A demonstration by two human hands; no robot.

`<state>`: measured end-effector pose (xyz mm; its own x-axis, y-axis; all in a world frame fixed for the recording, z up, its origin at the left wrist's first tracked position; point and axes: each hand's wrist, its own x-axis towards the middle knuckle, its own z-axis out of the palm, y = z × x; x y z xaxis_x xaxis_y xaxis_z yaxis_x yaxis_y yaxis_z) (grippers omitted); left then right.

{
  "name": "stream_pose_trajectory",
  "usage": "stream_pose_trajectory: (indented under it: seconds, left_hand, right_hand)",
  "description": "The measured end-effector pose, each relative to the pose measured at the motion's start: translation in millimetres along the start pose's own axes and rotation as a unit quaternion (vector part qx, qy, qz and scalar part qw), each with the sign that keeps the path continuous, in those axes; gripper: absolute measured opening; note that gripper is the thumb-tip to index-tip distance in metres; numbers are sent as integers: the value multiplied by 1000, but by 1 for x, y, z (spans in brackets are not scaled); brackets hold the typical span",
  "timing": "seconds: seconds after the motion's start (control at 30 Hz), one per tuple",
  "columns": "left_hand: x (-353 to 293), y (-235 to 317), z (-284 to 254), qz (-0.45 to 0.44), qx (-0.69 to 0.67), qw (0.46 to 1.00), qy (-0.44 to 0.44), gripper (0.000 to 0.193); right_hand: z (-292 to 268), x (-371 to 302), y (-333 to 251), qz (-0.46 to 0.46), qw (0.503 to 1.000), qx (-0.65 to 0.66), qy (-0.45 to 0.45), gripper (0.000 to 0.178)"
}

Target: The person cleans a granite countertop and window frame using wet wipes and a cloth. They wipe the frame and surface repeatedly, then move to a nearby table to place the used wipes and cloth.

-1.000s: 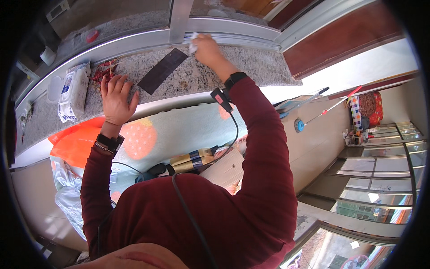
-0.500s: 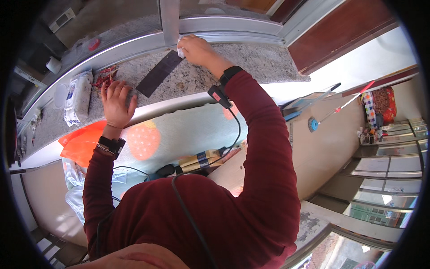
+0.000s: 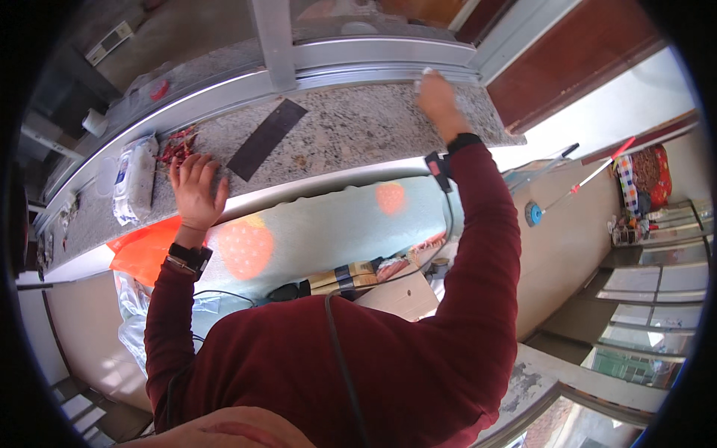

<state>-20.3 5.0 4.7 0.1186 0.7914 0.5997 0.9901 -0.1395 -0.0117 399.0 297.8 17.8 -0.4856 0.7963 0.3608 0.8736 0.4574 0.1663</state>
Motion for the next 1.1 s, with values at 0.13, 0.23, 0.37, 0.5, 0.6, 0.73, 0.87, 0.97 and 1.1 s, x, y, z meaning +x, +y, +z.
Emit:
stream_pose_trajectory:
  seconds: [0.13, 0.23, 0.37, 0.5, 0.6, 0.73, 0.87, 0.97, 1.1]
  left_hand:
    - [1, 1, 0, 6, 10, 1000, -9, 30]
    - [2, 1, 0, 14, 18, 1000, -5, 30]
    - [2, 1, 0, 14, 32, 999, -7, 31]
    - [2, 0, 2, 10, 35, 999, -18, 31]
    - [2, 1, 1, 8, 38, 999, -24, 31]
    - [2, 1, 0, 11, 40, 999, -18, 32]
    - [3, 1, 2, 21, 38, 999, -28, 33]
    - [2, 0, 2, 18, 42, 999, -28, 31]
    - [1, -1, 3, 19, 48, 998, -37, 30]
  right_hand:
    - [2, 6, -76, -110, 986, 122, 2, 23]
    - [-4, 1, -132, -233, 933, 273, 3, 38]
    - [-9, -8, -108, -149, 956, 252, -21, 41]
    - [7, -24, -24, -109, 976, 186, 28, 39]
    - [19, -35, 42, -52, 994, 93, 28, 37]
    - [15, -33, 102, 88, 995, 27, -41, 31]
    - [12, -40, 72, 66, 994, -24, -83, 30]
    - [10, -72, 36, -26, 997, 71, 25, 37]
    - [7, -91, 72, 76, 997, 16, 9, 43]
